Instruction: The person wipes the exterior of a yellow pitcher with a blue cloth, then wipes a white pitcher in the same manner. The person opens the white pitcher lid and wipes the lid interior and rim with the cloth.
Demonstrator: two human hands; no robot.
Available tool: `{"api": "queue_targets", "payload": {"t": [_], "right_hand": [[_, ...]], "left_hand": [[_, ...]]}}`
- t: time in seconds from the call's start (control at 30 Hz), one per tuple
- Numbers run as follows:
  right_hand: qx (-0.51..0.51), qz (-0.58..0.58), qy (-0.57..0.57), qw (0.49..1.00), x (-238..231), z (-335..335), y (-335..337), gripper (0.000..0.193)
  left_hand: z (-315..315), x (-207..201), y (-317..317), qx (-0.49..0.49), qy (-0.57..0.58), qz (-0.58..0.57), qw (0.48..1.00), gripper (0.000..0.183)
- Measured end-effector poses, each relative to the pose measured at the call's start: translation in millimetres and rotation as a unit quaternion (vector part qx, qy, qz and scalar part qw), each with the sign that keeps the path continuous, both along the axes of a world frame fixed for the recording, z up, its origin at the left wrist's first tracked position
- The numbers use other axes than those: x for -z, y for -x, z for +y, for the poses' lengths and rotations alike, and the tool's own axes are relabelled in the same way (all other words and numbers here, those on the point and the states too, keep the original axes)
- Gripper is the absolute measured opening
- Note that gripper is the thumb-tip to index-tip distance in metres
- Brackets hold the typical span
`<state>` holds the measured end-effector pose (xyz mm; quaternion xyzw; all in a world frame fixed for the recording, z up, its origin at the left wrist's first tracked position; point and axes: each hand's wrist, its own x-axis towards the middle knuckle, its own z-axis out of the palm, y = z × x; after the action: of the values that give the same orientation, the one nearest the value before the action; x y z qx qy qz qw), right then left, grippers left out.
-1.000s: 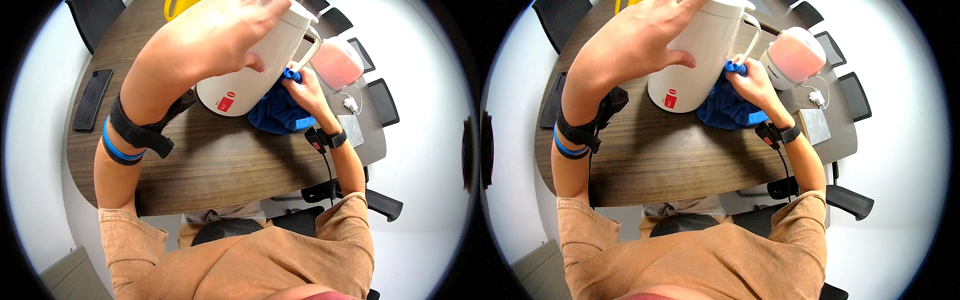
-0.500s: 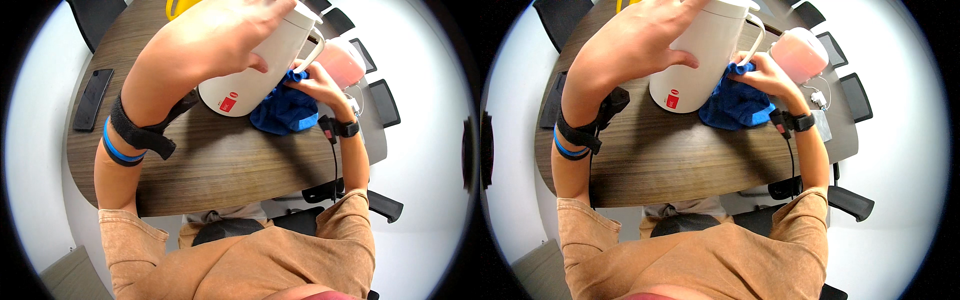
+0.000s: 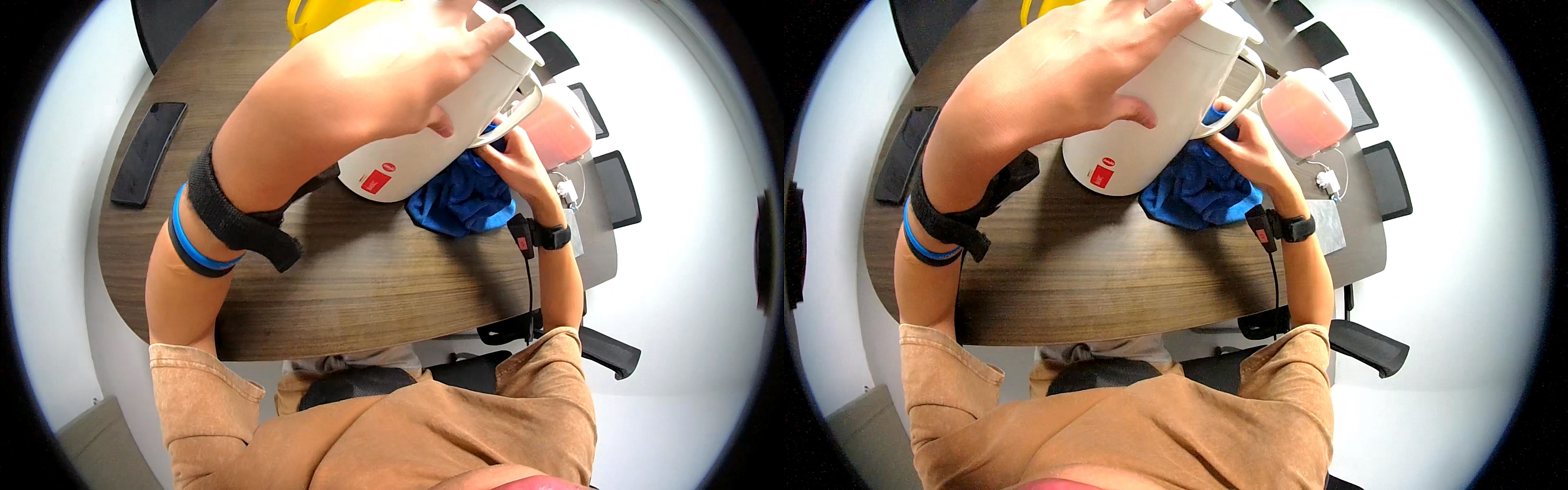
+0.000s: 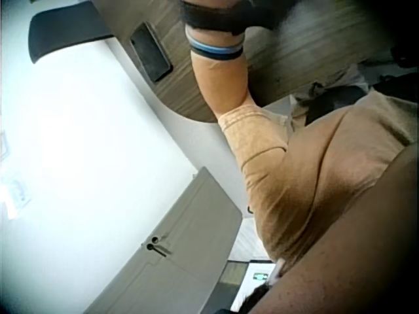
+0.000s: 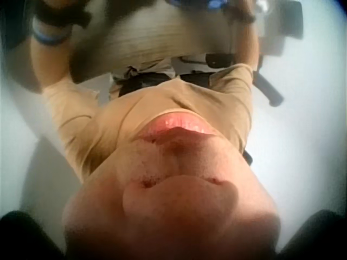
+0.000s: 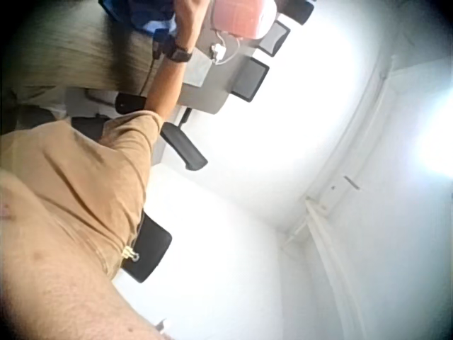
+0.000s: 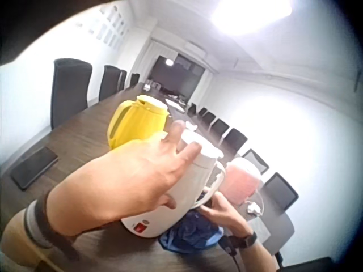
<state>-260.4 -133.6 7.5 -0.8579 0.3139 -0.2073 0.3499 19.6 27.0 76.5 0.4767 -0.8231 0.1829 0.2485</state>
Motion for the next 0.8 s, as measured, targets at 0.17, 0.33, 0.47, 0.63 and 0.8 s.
{"api": "queue_targets", "payload": {"t": [0.17, 0.33, 0.47, 0.63, 0.8], "right_hand": [[0.014, 0.008, -0.052, 0.999, 3, -2, 12, 0.035], [0.026, -0.007, -0.068, 0.997, 7, 1, 8, 0.037], [0.014, 0.002, -0.068, 0.998, 7, -2, 7, 0.034], [0.023, -0.015, -0.039, 0.999, 12, 0, 9, 0.033], [0.020, -0.054, -0.088, 0.994, 20, -15, 30, 0.037]], "left_hand": [[3, 0, -3, 0.026, 0.003, 0.017, 1.000, 0.082], [6, -5, -2, 0.021, -0.033, 0.034, 0.999, 0.083], [7, -14, -2, 0.002, -0.058, 0.022, 0.998, 0.084], [12, -16, -2, -0.018, -0.066, 0.015, 0.998, 0.087], [3, -17, -4, -0.005, -0.062, 0.000, 0.998, 0.087]]}}
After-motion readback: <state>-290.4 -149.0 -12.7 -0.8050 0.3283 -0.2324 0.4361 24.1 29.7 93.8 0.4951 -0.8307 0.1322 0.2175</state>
